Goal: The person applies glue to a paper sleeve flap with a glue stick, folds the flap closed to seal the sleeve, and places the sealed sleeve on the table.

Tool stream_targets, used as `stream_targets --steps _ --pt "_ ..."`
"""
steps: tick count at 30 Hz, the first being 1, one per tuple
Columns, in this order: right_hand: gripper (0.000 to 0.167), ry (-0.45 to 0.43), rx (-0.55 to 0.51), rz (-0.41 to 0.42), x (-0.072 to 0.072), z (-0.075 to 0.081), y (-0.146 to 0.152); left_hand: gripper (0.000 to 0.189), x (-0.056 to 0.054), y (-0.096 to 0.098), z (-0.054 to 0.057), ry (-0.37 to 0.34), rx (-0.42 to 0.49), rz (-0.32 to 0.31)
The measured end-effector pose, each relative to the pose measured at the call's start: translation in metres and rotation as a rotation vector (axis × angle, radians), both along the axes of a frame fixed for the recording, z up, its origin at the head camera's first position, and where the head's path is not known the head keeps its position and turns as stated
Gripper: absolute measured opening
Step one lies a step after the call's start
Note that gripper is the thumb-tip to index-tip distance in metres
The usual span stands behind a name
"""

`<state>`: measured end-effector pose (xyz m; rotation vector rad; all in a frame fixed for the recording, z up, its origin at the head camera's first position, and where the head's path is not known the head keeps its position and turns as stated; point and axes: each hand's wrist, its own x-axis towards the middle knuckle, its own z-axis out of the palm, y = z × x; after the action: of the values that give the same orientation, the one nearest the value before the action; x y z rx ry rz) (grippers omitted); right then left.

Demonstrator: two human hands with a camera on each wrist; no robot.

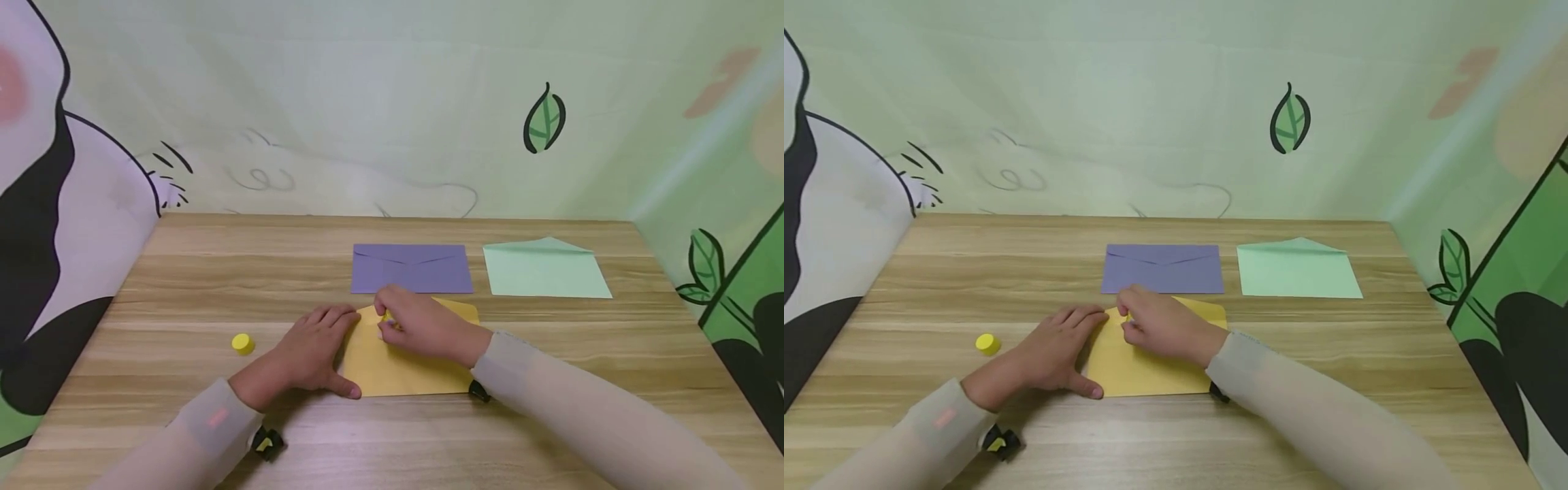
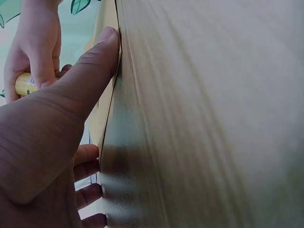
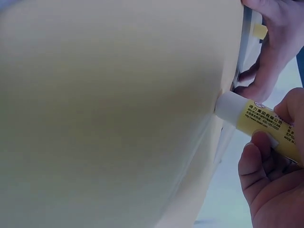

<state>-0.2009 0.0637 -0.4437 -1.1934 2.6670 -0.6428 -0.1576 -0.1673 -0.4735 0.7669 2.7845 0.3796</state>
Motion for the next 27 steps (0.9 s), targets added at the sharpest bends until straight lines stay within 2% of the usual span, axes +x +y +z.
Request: stream_targets --steps 17,27 --pt "0.019 0.008 -0.066 -0.041 0.003 0.001 0.037 0.122 0.001 0.001 0.001 0.013 0.003 -0.015" --pt "0.021 0.015 -0.082 -0.069 0.003 -0.002 0.06 0.121 0.002 0.002 0.001 -0.015 -0.01 -0.002"
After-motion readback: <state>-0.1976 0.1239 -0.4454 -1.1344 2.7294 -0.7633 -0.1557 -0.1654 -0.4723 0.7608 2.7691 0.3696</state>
